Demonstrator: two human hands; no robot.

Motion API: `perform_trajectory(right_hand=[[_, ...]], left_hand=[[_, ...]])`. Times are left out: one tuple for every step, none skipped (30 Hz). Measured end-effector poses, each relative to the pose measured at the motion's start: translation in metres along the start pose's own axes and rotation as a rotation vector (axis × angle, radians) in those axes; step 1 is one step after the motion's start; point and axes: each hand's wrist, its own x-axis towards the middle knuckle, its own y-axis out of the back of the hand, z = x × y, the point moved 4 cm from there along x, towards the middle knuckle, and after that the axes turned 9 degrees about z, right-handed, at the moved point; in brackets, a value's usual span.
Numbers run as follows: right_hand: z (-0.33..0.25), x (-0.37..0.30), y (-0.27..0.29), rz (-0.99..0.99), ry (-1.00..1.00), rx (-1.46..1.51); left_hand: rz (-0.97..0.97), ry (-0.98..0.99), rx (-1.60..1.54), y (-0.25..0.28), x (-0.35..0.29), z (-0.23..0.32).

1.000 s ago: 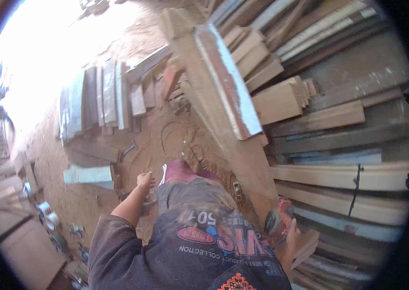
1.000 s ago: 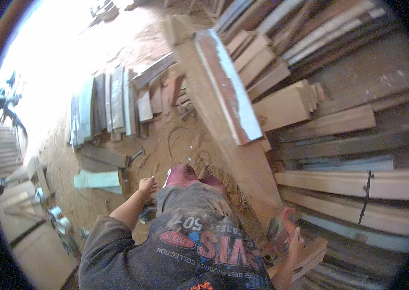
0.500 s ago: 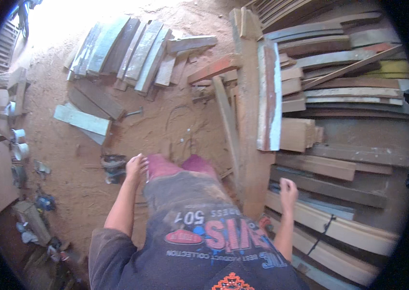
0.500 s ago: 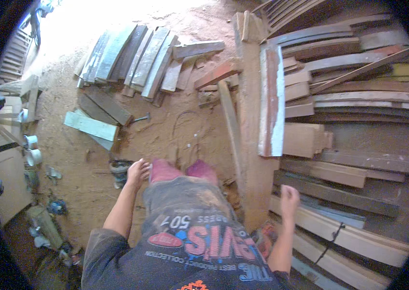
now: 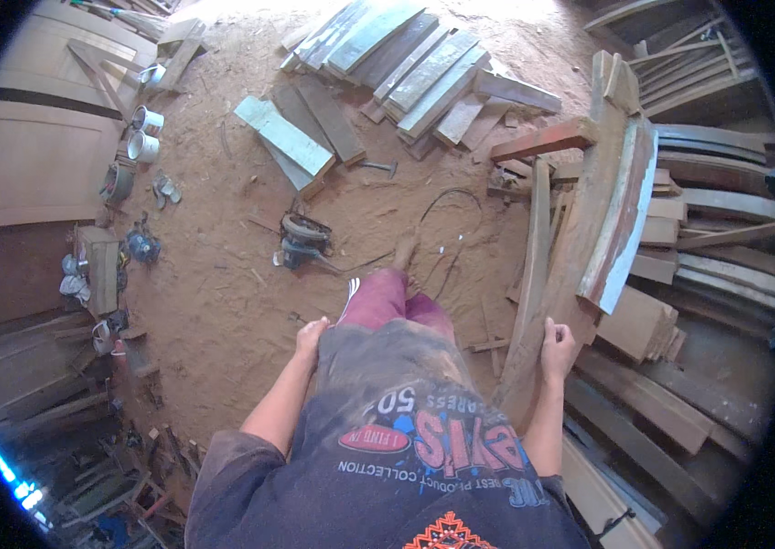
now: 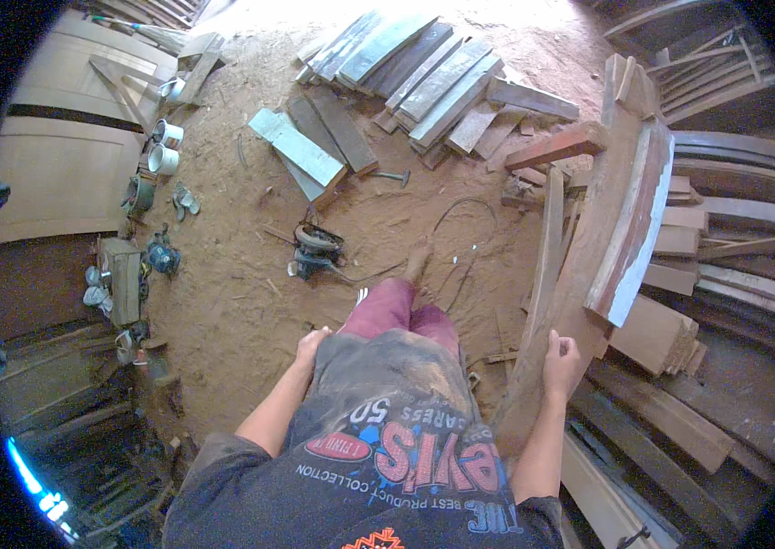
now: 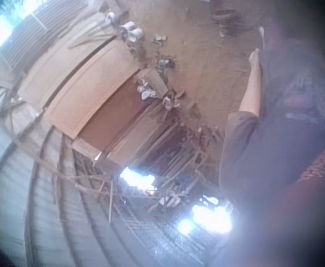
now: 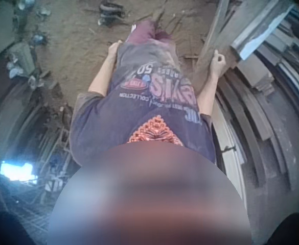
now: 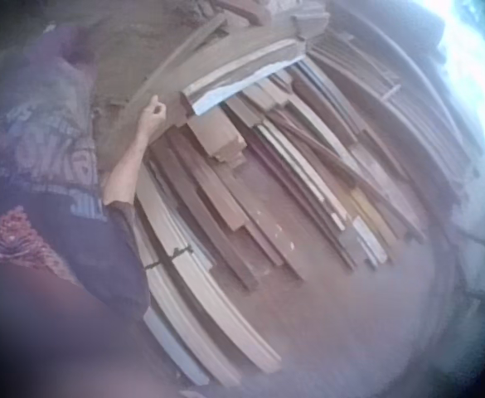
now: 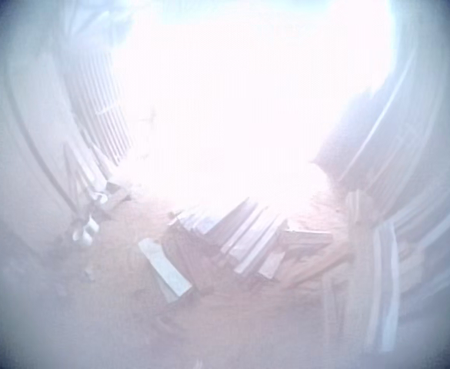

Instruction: The person selects a long wooden plank from a pile, positions it on a workbench, and uses a circular saw to cut it into shorter pieces. The person repeats this process with another plank, cutting it to size and placing the cut pieces aside.

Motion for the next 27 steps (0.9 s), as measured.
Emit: perform_trajectory(right_hand=[[0.002, -0.002, -0.005, -0.018, 0.003, 0.02], [0.004, 0.0, -0.007, -0.004, -0.01, 0.015], [0.004, 0.0, -0.007, 0.023, 0.004, 0.021], [0.006, 0.005, -0.008, 0.045, -0.006, 0.063], [0.006, 0.008, -0.01, 0.072, -0.006, 0.095], [0.005, 0.012, -0.012, 0.068, -0.01, 0.112], [0.005, 0.014, -0.012, 0.079, -0.003, 0.077], [0.006, 0.015, -0.013, 0.096, -0.06, -0.053], [0.004, 0.013, -0.013, 0.096, -0.074, -0.011], [0.0, 0.01, -0.012, 0.104, -0.07, 0.002], [-0.002, 0.007, -0.011, 0.083, -0.098, -0.02], [-0.006, 0.003, -0.008, 0.103, -0.103, -0.007], [-0.01, 0.0, -0.006, 0.112, -0.109, -0.004], [-0.013, -0.004, -0.005, 0.119, -0.114, 0.0], [-0.016, -0.007, -0.005, 0.12, -0.119, 0.005], [-0.018, -0.01, -0.006, 0.122, -0.12, 0.01], [-0.019, -0.012, -0.006, 0.128, -0.121, -0.012], [-0.02, -0.014, -0.008, 0.14, -0.109, -0.008], [-0.021, -0.016, -0.01, 0.157, -0.096, -0.03], [-0.02, -0.017, -0.013, 0.164, -0.1, -0.072], [-0.021, -0.018, -0.015, 0.197, -0.053, -0.082], [-0.022, -0.02, -0.017, 0.221, -0.024, -0.111], [-0.022, -0.021, -0.02, 0.235, -0.021, -0.152], [-0.022, -0.025, -0.024, 0.222, -0.024, -0.15], [-0.025, -0.029, -0.03, 0.213, 0.019, -0.137], [-0.028, -0.036, -0.037, 0.206, 0.046, -0.134], [-0.03, -0.045, -0.046, 0.192, 0.052, -0.134]], left_hand=[[0.058, 0.032, 0.052, 0.011, 0.0, -0.01], [0.097, 0.064, 0.106, 0.018, -0.001, -0.018], [0.119, 0.087, 0.172, 0.024, 0.004, -0.029], [0.085, 0.225, 0.052, 0.032, 0.005, -0.039], [0.096, 0.175, 0.162, 0.036, 0.013, -0.041], [0.027, 0.208, 0.061, 0.041, 0.017, -0.045], [0.05, 0.073, 0.314, 0.048, 0.028, -0.039], [-0.008, -0.003, 0.347, 0.046, 0.035, -0.036], [0.006, -0.042, 0.469, 0.055, 0.041, -0.031], [-0.051, -0.078, 0.423, 0.052, 0.048, -0.026], [-0.067, -0.099, 0.425, 0.054, 0.052, -0.021], [-0.038, -0.084, 0.488, 0.057, 0.058, -0.015], [-0.075, -0.136, 0.432, 0.056, 0.059, -0.006], [-0.073, -0.154, 0.438, 0.056, 0.059, 0.001], [-0.045, -0.139, 0.495, 0.055, 0.059, 0.009], [-0.065, -0.151, 0.4, 0.052, 0.058, 0.02], [-0.058, -0.128, 0.357, 0.05, 0.056, 0.03], [-0.021, -0.077, 0.346, 0.049, 0.052, 0.038], [-0.05, -0.052, 0.192, 0.045, 0.047, 0.046], [-0.048, 0.0, 0.07, 0.043, 0.042, 0.052], [-0.061, 0.038, -0.07, 0.04, 0.038, 0.057], [-0.09, 0.067, -0.097, 0.037, 0.036, 0.061], [-0.135, 0.08, -0.139, 0.034, 0.035, 0.062], [-0.168, 0.079, -0.174, 0.034, 0.036, 0.063], [-0.22, 0.087, -0.161, 0.034, 0.038, 0.062], [-0.261, 0.079, -0.141, 0.034, 0.043, 0.06], [-0.269, 0.109, -0.102, 0.04, 0.048, 0.056]])
